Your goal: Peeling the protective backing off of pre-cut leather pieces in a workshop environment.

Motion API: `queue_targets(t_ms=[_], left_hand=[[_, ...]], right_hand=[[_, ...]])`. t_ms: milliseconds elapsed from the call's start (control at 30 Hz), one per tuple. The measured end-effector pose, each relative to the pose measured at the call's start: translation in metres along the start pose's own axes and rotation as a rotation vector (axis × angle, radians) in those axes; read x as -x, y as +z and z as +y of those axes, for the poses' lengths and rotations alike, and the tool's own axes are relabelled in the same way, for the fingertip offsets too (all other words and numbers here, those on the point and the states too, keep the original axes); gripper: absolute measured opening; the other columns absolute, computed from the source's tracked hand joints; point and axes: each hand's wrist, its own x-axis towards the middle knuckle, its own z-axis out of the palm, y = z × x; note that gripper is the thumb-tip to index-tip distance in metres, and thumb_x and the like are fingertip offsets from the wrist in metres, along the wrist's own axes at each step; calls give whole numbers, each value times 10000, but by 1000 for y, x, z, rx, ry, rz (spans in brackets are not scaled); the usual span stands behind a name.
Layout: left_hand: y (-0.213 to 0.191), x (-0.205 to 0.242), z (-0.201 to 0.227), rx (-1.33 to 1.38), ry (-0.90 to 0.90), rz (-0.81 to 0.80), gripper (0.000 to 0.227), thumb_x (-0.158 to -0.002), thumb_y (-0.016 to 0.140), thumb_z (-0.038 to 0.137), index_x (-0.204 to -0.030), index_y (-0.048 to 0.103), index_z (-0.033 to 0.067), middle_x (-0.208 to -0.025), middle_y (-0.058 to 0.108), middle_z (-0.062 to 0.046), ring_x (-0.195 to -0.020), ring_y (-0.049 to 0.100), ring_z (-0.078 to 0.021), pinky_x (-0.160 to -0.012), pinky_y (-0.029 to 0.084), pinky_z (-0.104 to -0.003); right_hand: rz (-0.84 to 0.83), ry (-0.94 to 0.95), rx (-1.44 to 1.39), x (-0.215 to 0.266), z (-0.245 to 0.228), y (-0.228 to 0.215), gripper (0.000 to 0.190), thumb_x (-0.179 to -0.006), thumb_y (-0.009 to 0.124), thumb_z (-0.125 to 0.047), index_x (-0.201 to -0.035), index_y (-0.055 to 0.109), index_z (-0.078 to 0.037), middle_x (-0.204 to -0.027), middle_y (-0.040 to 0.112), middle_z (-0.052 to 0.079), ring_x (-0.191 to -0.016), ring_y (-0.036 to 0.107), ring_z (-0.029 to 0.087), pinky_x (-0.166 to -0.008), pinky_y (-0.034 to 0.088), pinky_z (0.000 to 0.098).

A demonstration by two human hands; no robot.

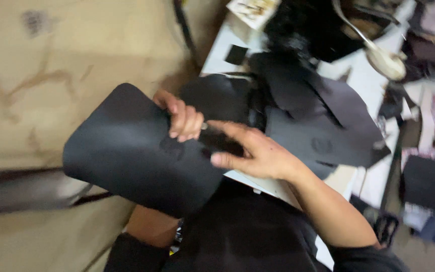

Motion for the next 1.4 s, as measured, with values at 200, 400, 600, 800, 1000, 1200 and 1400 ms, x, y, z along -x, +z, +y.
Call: queue_targets(t_ms=[200, 400, 600, 800, 1000, 1200, 1400], left_hand=[[52, -96, -92, -407, -70, 200, 464, -1007, 628, 328, -1351, 499, 45, -1026, 567, -172, -994, 561, -329, -936, 447, -516], [56, -96, -106, -1400, -418, 677, 371, -1112, 546, 168, -1460, 471, 63, -1540, 498, -121, -1472, 471, -219, -1246, 385, -353], [30, -27, -87, -2304, -639, 426, 500, -1083, 652, 208, -1415, 488, -128, -1395, 442, -412, -1325, 399, -577, -1125, 315, -654], [28, -19, -82, -1966, -1174, 1083, 901, -946, 651, 459, -1578, 271, -59, -1594, 337, -304, -1464, 352, -403, -1175, 281, -461], [21, -26, -69, -1864, -1311, 985, 940, -857, 665, 433, -1624, 228, 106, -1695, 92, -263, -1591, 79, -317, -1254, 116, -394], [21, -29, -64, -1867, -1218, 899, 895, -862, 706, 407, -1610, 279, 167, -1697, 14, -304, -1598, -35, -367, -1208, 251, -448], [61, -89, -97, -1829, -983, 880, 746, -963, 717, 339, -1565, 401, 31, -1633, 140, -390, -1504, 116, -580, -1113, 279, -729]], right_hand=[[562, -12, -416, 123, 58, -12, 344, -910, 751, -22, -1245, 682, 15, -1059, 782, 174, -1038, 661, 164, -905, 593, 421], [1557, 191, -473, 297, 94, -72, 384, -1033, 677, 9, -1318, 593, -234, -1447, 646, 50, -1215, 666, 168, -1022, 602, 333], [1541, -130, 71, 371, 162, -102, 553, -1229, 425, 200, -1675, 315, -108, -1760, 286, 44, -1670, 274, 295, -1466, 198, 486], [1650, 231, -55, 377, 303, -87, 544, -1129, 683, -74, -1563, 357, -40, -1636, 309, 150, -1531, 311, 274, -1294, 255, 424], [1073, 1042, 50, 350, 352, -86, 795, -1006, 581, -532, -1585, 311, -59, -1419, 556, 232, -1049, 654, 377, -894, 484, 480], [1048, 383, 158, 251, 172, -130, 356, -1043, 669, -93, -1366, 589, 33, -1279, 664, 181, -1129, 643, 245, -965, 550, 345], [488, 205, 625, 161, 148, -124, 809, -785, 843, -528, -1370, 632, -12, -1399, 612, 266, -1329, 556, 474, -1053, 458, 568]])
